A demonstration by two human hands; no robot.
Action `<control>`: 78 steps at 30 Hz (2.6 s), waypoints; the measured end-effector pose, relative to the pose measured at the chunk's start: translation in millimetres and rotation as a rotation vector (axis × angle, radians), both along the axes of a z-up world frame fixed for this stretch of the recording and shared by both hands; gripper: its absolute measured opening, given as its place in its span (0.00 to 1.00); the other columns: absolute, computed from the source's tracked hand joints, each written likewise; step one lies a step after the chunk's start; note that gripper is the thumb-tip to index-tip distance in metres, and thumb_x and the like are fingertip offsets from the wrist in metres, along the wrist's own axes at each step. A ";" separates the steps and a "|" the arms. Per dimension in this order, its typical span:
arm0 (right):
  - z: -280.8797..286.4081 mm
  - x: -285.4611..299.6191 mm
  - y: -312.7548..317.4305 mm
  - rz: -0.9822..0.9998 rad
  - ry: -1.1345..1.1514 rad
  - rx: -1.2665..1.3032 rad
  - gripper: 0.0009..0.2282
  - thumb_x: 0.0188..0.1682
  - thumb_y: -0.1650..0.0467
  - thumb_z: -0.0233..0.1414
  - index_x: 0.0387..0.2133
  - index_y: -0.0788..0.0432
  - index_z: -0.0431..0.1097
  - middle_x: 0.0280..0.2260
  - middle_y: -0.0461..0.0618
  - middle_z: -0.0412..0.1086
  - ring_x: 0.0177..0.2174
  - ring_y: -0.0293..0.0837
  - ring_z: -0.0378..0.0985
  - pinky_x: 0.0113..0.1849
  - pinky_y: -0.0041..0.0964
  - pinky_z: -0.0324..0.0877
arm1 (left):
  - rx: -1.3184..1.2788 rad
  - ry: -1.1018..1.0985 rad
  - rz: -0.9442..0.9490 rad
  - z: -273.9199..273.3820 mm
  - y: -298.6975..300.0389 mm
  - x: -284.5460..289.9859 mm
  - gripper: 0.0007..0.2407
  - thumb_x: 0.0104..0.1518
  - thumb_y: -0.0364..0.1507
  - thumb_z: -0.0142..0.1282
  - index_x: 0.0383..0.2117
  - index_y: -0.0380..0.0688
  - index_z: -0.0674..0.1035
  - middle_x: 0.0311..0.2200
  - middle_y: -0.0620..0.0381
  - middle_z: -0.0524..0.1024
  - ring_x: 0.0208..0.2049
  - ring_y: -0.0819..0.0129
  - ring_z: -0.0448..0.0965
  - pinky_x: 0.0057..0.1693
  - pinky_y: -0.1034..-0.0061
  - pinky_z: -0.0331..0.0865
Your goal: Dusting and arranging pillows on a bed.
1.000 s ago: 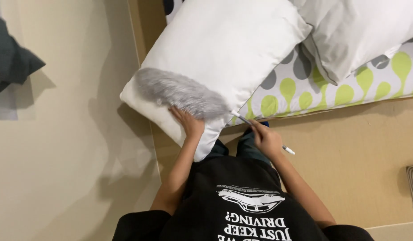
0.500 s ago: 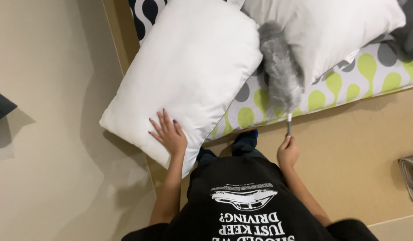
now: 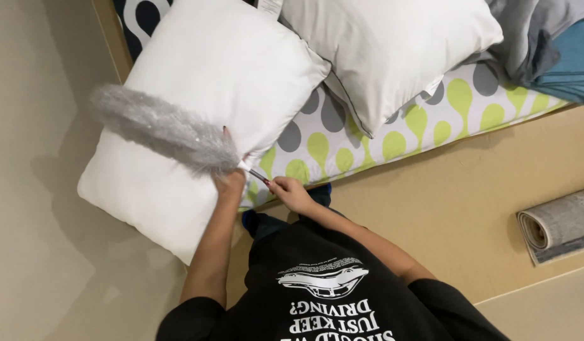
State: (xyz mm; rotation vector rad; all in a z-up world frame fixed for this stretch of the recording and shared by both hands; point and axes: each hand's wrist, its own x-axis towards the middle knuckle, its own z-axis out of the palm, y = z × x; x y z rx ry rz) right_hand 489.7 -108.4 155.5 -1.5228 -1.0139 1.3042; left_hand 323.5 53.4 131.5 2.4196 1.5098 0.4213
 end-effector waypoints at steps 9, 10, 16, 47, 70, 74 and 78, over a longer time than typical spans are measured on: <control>91.1 30.4 -9.6 -0.145 -0.121 0.409 0.09 0.59 0.68 0.50 0.38 0.63 0.74 0.25 0.47 0.73 0.23 0.33 0.73 0.28 0.30 0.66 | 0.258 0.049 0.047 50.4 33.3 -49.0 0.04 0.60 0.19 0.55 0.31 0.32 0.82 0.27 0.41 0.79 0.28 0.49 0.79 0.40 0.60 0.76; 89.8 31.7 -11.0 -0.134 -0.128 0.419 0.09 0.59 0.68 0.50 0.38 0.63 0.74 0.25 0.47 0.73 0.23 0.33 0.73 0.28 0.30 0.66 | 0.266 0.040 0.058 66.3 41.6 -59.7 0.04 0.60 0.19 0.55 0.31 0.32 0.82 0.27 0.41 0.79 0.28 0.49 0.79 0.40 0.60 0.76; 68.9 74.0 25.4 -0.230 -0.329 0.245 0.09 0.56 0.70 0.50 0.39 0.62 0.78 0.15 0.51 0.67 0.14 0.38 0.63 0.20 0.35 0.55 | 0.257 -0.177 0.293 152.4 62.1 -108.1 0.05 0.62 0.16 0.53 0.34 0.30 0.82 0.23 0.46 0.78 0.24 0.58 0.78 0.33 0.68 0.70; 49.0 37.2 -10.3 -0.589 -0.559 0.339 0.09 0.60 0.70 0.49 0.37 0.63 0.76 0.20 0.46 0.65 0.20 0.33 0.61 0.24 0.33 0.57 | 0.050 -0.346 0.034 133.3 71.7 -83.2 0.14 0.60 0.20 0.51 0.51 0.38 0.80 0.32 0.35 0.80 0.35 0.39 0.80 0.42 0.56 0.72; 10.8 61.4 -56.4 -0.360 -0.773 0.133 0.07 0.56 0.69 0.53 0.34 0.62 0.74 0.22 0.63 0.71 0.22 0.60 0.74 0.25 0.46 0.65 | 0.102 -0.318 0.033 129.9 91.0 -99.5 0.17 0.71 0.36 0.43 0.39 0.34 0.82 0.19 0.43 0.75 0.20 0.50 0.75 0.30 0.60 0.66; -31.7 92.4 -97.0 -0.793 -0.821 0.057 0.09 0.61 0.69 0.48 0.39 0.63 0.74 0.32 0.64 0.75 0.32 0.61 0.79 0.33 0.46 0.71 | -0.098 -0.301 0.111 141.2 89.3 -104.2 0.19 0.73 0.37 0.41 0.35 0.32 0.81 0.15 0.44 0.71 0.17 0.51 0.71 0.31 0.59 0.64; -25.1 91.3 -117.0 -0.968 -0.742 0.003 0.11 0.61 0.69 0.48 0.38 0.65 0.75 0.31 0.59 0.75 0.30 0.49 0.77 0.34 0.41 0.70 | -0.034 -0.361 0.101 127.5 85.8 -101.7 0.17 0.73 0.36 0.44 0.41 0.32 0.82 0.14 0.46 0.71 0.16 0.54 0.70 0.29 0.60 0.63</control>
